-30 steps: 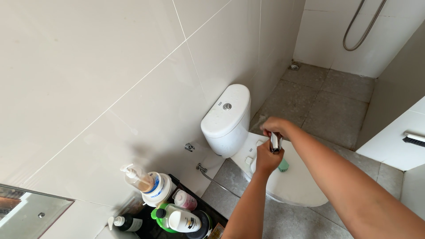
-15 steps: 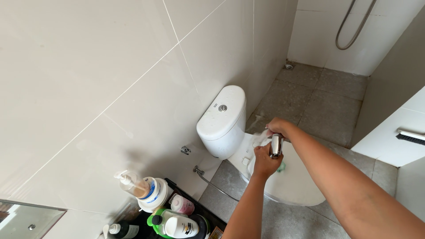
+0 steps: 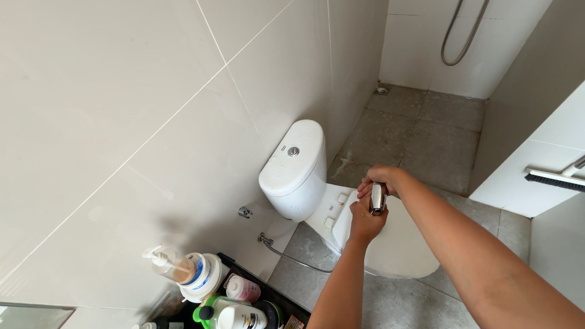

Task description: Cleaning a toilet using a sponge, cleaning brush, and water sprayer.

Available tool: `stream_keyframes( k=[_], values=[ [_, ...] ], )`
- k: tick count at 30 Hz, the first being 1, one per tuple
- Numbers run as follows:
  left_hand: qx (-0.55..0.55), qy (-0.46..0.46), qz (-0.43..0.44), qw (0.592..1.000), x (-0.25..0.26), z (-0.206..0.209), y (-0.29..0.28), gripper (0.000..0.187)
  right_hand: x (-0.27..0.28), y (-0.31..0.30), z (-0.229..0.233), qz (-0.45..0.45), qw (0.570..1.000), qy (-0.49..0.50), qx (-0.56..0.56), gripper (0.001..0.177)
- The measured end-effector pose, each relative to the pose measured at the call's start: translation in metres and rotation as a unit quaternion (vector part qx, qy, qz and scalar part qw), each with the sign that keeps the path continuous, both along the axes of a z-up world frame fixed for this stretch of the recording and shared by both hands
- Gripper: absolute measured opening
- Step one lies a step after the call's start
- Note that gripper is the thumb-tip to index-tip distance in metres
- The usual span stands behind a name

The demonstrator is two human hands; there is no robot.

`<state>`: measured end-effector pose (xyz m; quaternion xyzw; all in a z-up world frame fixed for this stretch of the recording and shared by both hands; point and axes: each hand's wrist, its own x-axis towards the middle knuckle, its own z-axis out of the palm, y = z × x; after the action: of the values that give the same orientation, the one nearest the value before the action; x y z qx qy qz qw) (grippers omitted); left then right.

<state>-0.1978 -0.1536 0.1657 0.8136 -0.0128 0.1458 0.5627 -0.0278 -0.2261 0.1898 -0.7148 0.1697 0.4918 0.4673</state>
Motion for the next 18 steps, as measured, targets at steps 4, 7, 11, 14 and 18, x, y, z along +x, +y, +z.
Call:
stream_keyframes(
  k=[4, 7, 11, 14, 18],
  values=[
    [-0.023, 0.036, -0.003, 0.999, 0.001, -0.001, -0.004, 0.026, -0.006, -0.008, 0.005, -0.031, 0.999, 0.010, 0.035, 0.038],
    [0.009, -0.011, 0.008, 1.000, 0.001, -0.001, -0.003, 0.024, -0.012, -0.009, 0.011, -0.096, 0.992, 0.042, 0.070, 0.037],
    [-0.016, 0.036, -0.003, 0.999, 0.002, -0.007, -0.002, 0.021, -0.024, -0.010, 0.021, -0.173, 0.974, 0.056, 0.134, 0.034],
    [-0.046, 0.071, 0.028, 0.996, 0.012, -0.024, -0.002, 0.016, -0.033, -0.007, 0.010, -0.218, 0.950, 0.020, 0.221, 0.039],
    [-0.049, 0.032, 0.154, 0.986, 0.044, -0.062, -0.001, 0.015, -0.073, 0.014, -0.003, -0.190, 0.907, -0.224, 0.302, 0.049]
  ],
)
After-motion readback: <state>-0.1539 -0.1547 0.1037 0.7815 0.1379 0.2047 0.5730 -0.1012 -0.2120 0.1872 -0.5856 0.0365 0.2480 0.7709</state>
